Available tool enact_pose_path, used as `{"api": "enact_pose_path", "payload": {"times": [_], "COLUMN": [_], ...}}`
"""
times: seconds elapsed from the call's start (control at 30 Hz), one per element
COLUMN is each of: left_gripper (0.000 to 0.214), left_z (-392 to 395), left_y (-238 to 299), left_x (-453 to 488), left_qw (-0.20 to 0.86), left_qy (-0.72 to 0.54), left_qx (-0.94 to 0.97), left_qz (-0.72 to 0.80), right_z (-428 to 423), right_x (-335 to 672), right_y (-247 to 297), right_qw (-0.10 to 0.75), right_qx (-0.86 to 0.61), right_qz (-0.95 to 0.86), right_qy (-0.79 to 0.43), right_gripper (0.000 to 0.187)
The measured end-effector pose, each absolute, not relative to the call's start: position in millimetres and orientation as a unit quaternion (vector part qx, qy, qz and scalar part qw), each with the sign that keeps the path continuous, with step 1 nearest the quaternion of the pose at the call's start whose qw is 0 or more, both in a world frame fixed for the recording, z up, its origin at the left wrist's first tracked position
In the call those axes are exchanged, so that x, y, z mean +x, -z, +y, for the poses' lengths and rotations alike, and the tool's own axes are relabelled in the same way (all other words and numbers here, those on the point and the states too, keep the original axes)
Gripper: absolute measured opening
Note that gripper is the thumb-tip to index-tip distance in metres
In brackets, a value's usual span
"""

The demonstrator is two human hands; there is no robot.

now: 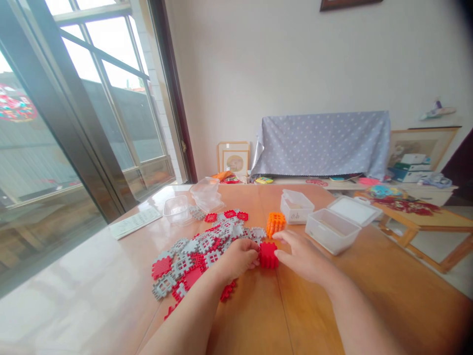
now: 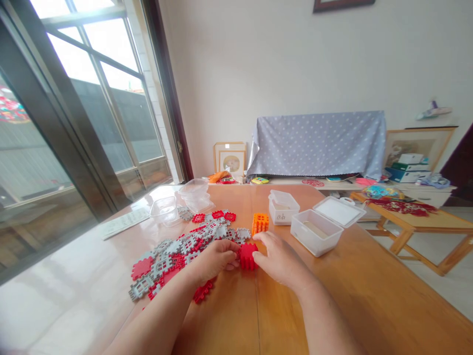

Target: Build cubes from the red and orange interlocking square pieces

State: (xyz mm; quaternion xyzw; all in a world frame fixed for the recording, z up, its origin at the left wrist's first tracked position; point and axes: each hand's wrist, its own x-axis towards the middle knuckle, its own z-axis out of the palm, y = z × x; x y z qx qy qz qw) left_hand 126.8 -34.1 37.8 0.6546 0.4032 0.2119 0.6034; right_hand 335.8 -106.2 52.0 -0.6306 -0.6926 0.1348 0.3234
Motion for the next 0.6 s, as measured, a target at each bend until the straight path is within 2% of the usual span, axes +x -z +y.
{"api": "enact_pose_path", "payload": {"times": [0.1,0.3,0.4,0.6], "left_gripper": [0.026,0.018,0.017,0.015], "left_z": [-36.9,-38.4,-37.3,-33.8], "left_y": [-41.9,-45.8,-44.4,-38.0], "left_x": [127.6,128.9,129.4,130.7], "left_qw": [0.596,0.589,0.592,0.594], "left_qy": [-0.209,-0.211,-0.214,-0.198], "left_qx": [0.661,0.663,0.66,0.67], "left_qz": [0.405,0.411,0.409,0.398], "right_z": [-103.4,-104.8,-102.9,-96.9], "right_x": [347.9,348.7,344.3,343.9], "right_y": [-48.3,-44.1,-37.3,-24.5], "right_qw": [0.294,0.186,0.159,0.166], "right_qx": [-0.68,-0.713,-0.705,-0.695], "right_qz": [-0.656,-0.642,-0.65,-0.655], "right_qy": [-0.141,-0.209,-0.235,-0.247], "right_gripper": [0.018,0.009,0.009,0.014]}}
